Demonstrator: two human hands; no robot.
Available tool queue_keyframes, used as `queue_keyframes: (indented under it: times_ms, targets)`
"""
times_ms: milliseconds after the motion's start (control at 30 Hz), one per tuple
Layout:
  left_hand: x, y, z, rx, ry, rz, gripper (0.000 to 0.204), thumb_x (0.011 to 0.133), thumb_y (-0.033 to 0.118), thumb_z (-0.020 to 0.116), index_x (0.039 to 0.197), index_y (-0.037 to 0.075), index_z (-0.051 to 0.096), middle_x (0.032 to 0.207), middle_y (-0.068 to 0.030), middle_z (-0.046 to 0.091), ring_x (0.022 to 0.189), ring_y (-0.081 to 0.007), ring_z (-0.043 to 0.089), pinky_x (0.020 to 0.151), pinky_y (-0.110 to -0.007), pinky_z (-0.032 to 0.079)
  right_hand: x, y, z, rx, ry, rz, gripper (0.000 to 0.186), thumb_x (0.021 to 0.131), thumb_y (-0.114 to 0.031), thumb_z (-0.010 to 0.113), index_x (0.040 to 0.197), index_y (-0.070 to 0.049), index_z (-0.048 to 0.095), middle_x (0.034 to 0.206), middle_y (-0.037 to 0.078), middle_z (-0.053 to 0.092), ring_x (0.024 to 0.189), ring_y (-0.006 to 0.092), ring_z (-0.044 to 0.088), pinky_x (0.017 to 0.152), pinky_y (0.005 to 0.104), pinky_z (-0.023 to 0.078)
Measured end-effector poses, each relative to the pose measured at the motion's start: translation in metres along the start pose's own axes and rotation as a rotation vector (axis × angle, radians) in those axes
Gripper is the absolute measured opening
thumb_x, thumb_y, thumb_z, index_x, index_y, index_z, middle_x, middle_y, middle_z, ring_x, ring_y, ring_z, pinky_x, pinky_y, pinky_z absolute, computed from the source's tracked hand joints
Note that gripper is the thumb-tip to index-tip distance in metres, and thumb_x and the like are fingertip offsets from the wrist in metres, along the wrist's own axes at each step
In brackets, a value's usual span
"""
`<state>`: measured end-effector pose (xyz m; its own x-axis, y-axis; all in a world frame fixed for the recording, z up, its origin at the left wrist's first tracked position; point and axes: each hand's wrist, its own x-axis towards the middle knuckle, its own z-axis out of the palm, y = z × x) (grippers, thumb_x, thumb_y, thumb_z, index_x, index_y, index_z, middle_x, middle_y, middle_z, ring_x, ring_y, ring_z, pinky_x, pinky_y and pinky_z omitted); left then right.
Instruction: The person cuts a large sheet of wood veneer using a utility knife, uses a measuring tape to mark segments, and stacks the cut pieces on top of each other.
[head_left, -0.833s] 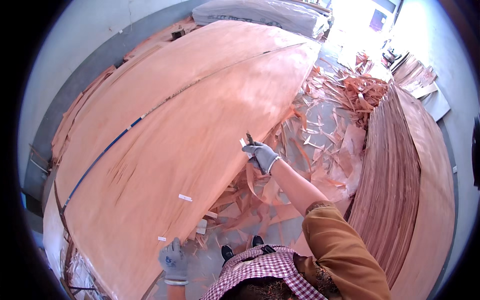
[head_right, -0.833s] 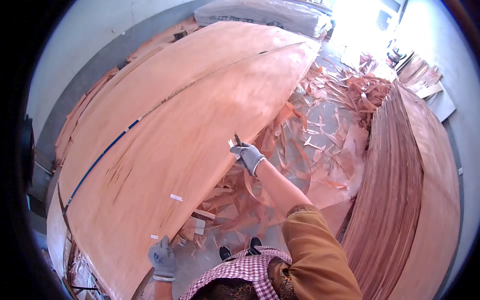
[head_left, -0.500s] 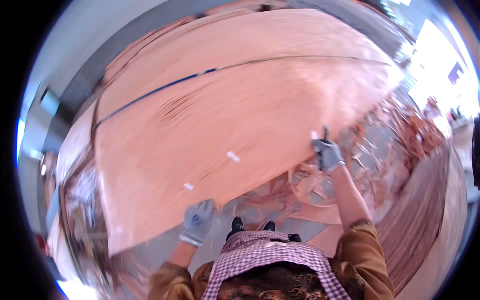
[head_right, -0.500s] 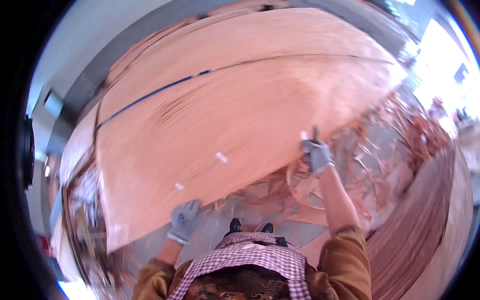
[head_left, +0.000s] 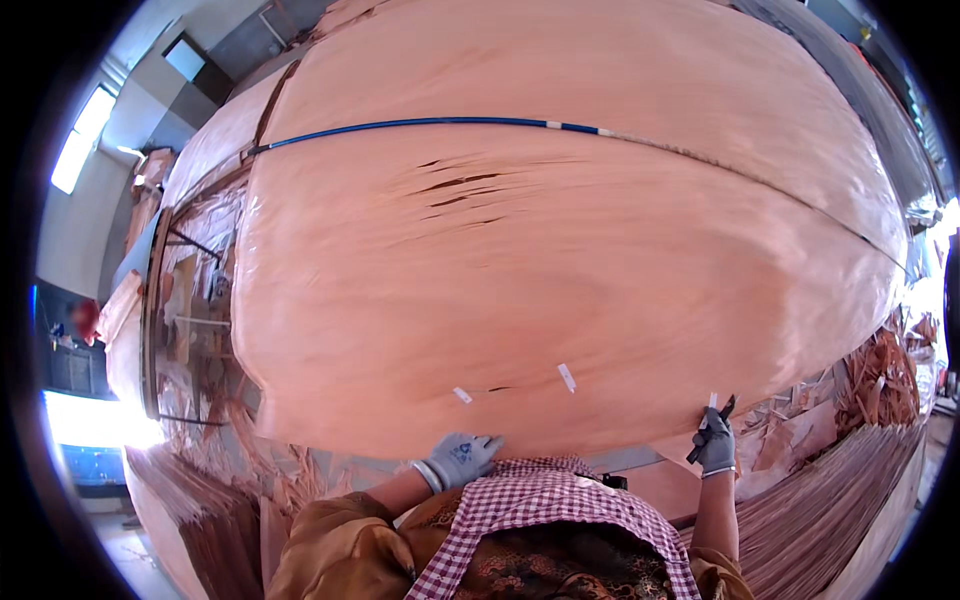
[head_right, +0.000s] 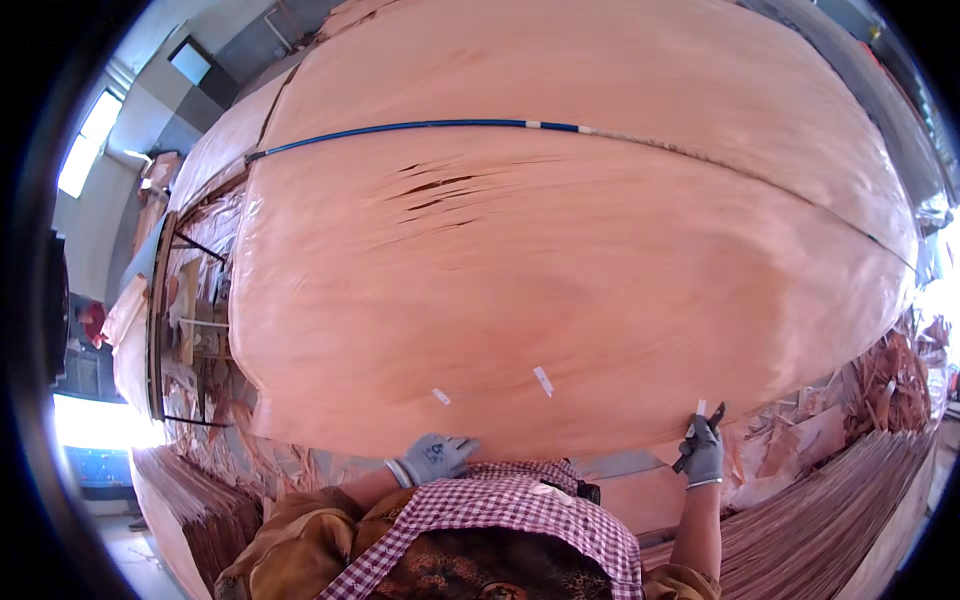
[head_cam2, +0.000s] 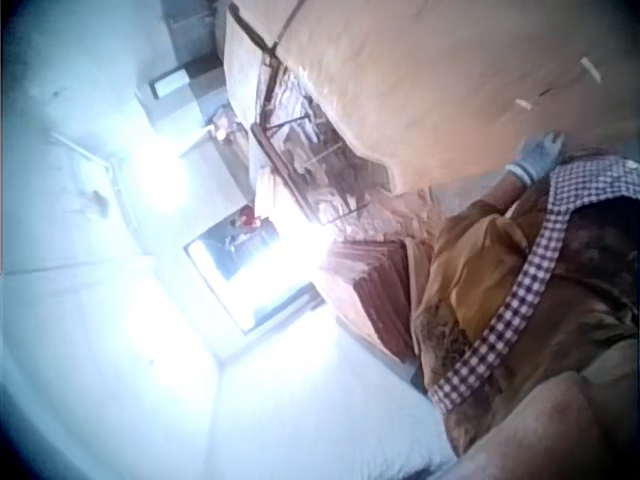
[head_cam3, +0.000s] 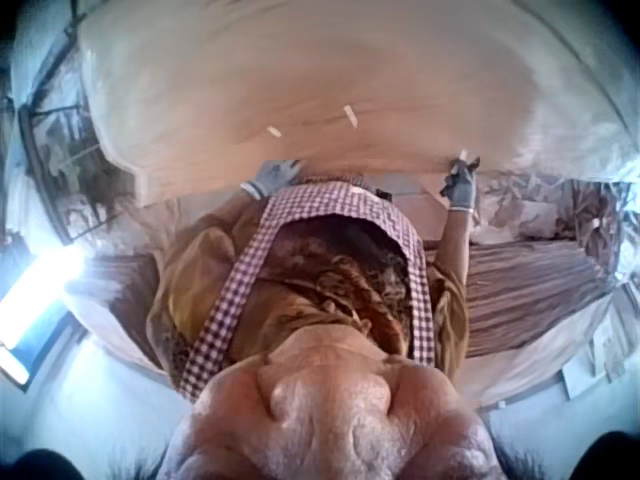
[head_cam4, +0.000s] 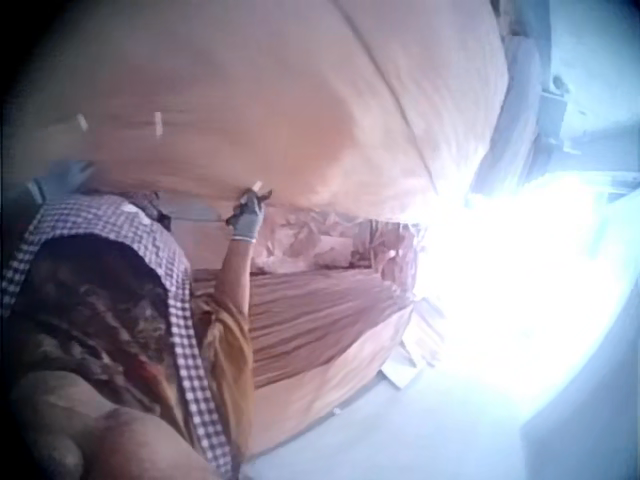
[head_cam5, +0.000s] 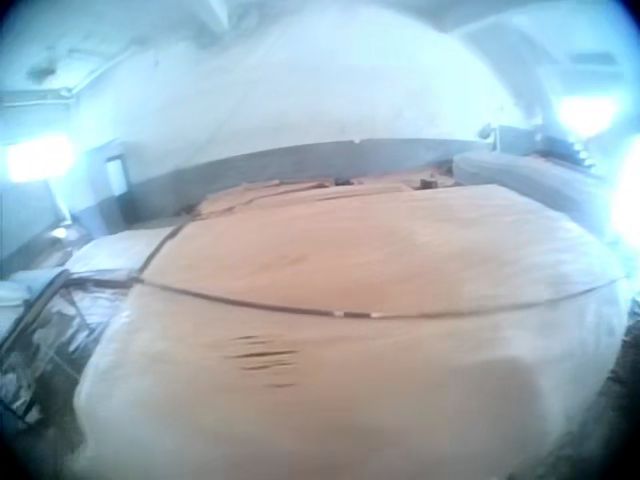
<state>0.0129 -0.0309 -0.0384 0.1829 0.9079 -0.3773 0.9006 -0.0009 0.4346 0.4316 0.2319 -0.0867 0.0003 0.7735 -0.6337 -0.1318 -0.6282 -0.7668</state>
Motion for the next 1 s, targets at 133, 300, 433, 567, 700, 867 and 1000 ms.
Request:
queue_keyframes:
  times_ms: [133,300,433,567,700,867,1000]
  targets:
    - [-0.031,0.016,-0.013,-0.044,0.161,-0.040,0.034,0.086,0.031,0.053,0.111,0.007,0.057,0.110,-0.0145,0.060,0.083,-0.0312,0.062,0.076,-0.042,0.049,-0.005,0.030,-0.037,0.121,0.061,0.030,0.018,0.087,-0.021,0.063,0.100,-0.011,0.059,0.072,0.000,0.055,0.051,0.0098,0.049,0.038,0.0204,0.035]
    - [-0.022,-0.025,-0.074,0.003,0.665,-0.205,0.034,0.085,0.023,0.056,0.112,0.004,0.060,0.112,-0.0146,0.060,0.100,-0.0323,0.057,0.087,-0.042,0.045,-0.016,0.002,-0.023,-0.052,0.070,-0.107,0.016,0.088,-0.020,0.062,0.098,-0.008,0.059,0.074,0.000,0.059,0.058,0.0081,0.054,0.037,0.0184,0.034]
    - [-0.028,-0.070,-0.095,0.237,0.758,-0.313,0.040,0.085,0.028,0.056,0.118,0.005,0.057,0.124,-0.0149,0.054,0.119,-0.0342,0.046,0.100,-0.045,0.036,-0.039,-0.021,0.033,-0.189,-0.009,-0.153,0.012,0.089,-0.016,0.061,0.097,-0.007,0.059,0.076,0.001,0.061,0.055,0.0061,0.053,0.037,0.0165,0.032]
    - [-0.017,-0.110,-0.118,0.385,0.717,-0.438,0.053,0.086,0.034,0.054,0.131,0.006,0.046,0.139,-0.0141,0.041,0.130,-0.0339,0.035,0.108,-0.047,0.025,-0.049,-0.043,0.085,-0.322,-0.208,-0.267,0.010,0.089,-0.015,0.059,0.097,-0.009,0.060,0.073,0.001,0.061,0.052,0.0028,0.050,0.039,0.0146,0.029]
    - [0.001,-0.163,-0.144,0.429,0.738,-0.476,0.059,0.087,0.034,0.053,0.138,0.007,0.038,0.143,-0.0138,0.036,0.132,-0.0339,0.032,0.109,-0.047,0.023,-0.059,-0.064,0.162,-0.375,-0.258,-0.208,0.010,0.088,-0.011,0.060,0.095,-0.005,0.059,0.071,0.001,0.060,0.050,0.0023,0.045,0.040,0.0159,0.028]
    - [0.014,-0.211,-0.135,0.320,0.628,-0.393,0.057,0.089,0.035,0.049,0.137,0.007,0.039,0.142,-0.0117,0.038,0.131,-0.0309,0.034,0.110,-0.047,0.021,-0.067,-0.071,0.290,-0.460,-0.489,-0.162,0.018,0.089,-0.011,0.058,0.103,-0.001,0.057,0.075,0.001,0.060,0.058,0.0039,0.049,0.048,0.0177,0.036]
    - [0.016,-0.205,-0.138,0.243,0.686,-0.334,0.054,0.089,0.032,0.050,0.135,0.006,0.041,0.140,-0.0130,0.040,0.129,-0.0322,0.037,0.109,-0.047,0.024,-0.066,-0.043,0.407,-0.480,-0.760,-0.155,0.023,0.089,-0.015,0.059,0.106,0.001,0.055,0.081,0.004,0.062,0.067,0.0075,0.057,0.054,0.0197,0.041]
